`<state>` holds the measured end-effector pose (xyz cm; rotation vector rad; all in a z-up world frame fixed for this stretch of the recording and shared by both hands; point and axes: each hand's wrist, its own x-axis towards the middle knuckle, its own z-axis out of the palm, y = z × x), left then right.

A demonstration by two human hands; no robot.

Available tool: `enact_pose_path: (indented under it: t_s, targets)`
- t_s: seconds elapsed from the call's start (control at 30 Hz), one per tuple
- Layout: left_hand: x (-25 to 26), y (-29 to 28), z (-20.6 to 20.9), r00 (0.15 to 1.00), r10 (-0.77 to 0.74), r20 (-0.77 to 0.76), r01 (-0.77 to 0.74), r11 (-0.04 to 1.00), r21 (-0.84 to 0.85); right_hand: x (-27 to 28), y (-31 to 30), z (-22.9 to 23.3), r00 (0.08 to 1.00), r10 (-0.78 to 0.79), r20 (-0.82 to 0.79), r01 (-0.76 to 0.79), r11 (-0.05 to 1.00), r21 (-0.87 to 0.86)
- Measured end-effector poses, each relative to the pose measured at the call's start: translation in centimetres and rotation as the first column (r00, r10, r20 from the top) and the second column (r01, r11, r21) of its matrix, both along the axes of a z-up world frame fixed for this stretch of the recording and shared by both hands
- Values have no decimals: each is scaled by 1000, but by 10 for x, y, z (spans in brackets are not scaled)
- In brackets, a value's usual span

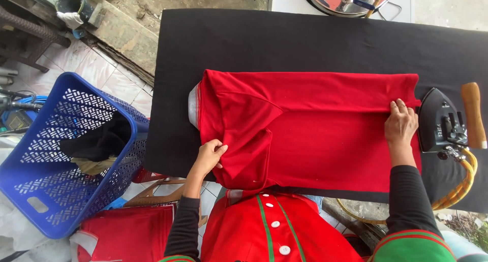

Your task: The person irons a red polo shirt on a black ironing board using a steam iron. They smooth the collar, sleeves, and body, then fold the shirt neatly and press the folded edges before leaving it on the board.

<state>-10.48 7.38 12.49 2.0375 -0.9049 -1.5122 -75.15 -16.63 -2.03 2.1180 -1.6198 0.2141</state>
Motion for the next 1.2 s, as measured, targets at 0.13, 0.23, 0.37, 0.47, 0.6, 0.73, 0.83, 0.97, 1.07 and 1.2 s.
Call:
enact_pose_path:
  t_s: [0.13,0.23,0.37,0.47,0.6,0.73,0.83,0.97,1.07,1.2]
  targets:
    - [0,-6,12,979,-174,103,155,973,169,2,19,12,1000,-10,-8,10,998,-55]
    - [8,-12,2,942,-296,160,258,941,220,-2,29,4,990,-112,-91,117,992,53]
    - [7,-29,25,808,-488,329,363,853,375,45,44,47,937,-344,-59,342,868,361]
    - [22,-47,-18,778,-232,584,300,954,-20,117,77,71,968,70,241,-76,997,17]
    - [16,-100,-47,728,-72,681,503,732,-460,289,148,97,659,276,700,-489,864,120]
    - [8,-124,-58,574,-207,792,640,717,-276,423,208,114,573,499,650,-777,583,237]
    - [20,-121,-64,606,-251,755,612,753,-242,452,234,104,684,597,418,-717,448,534]
    - [50,-122,-118,687,-187,702,607,679,-414,436,238,59,630,571,526,-776,444,447]
    - [55,-121,-97,754,-227,617,570,694,-441,393,222,92,597,233,767,-795,296,529]
    - [55,-123,-95,761,-225,609,563,695,-447,339,214,131,474,-41,880,-808,377,453]
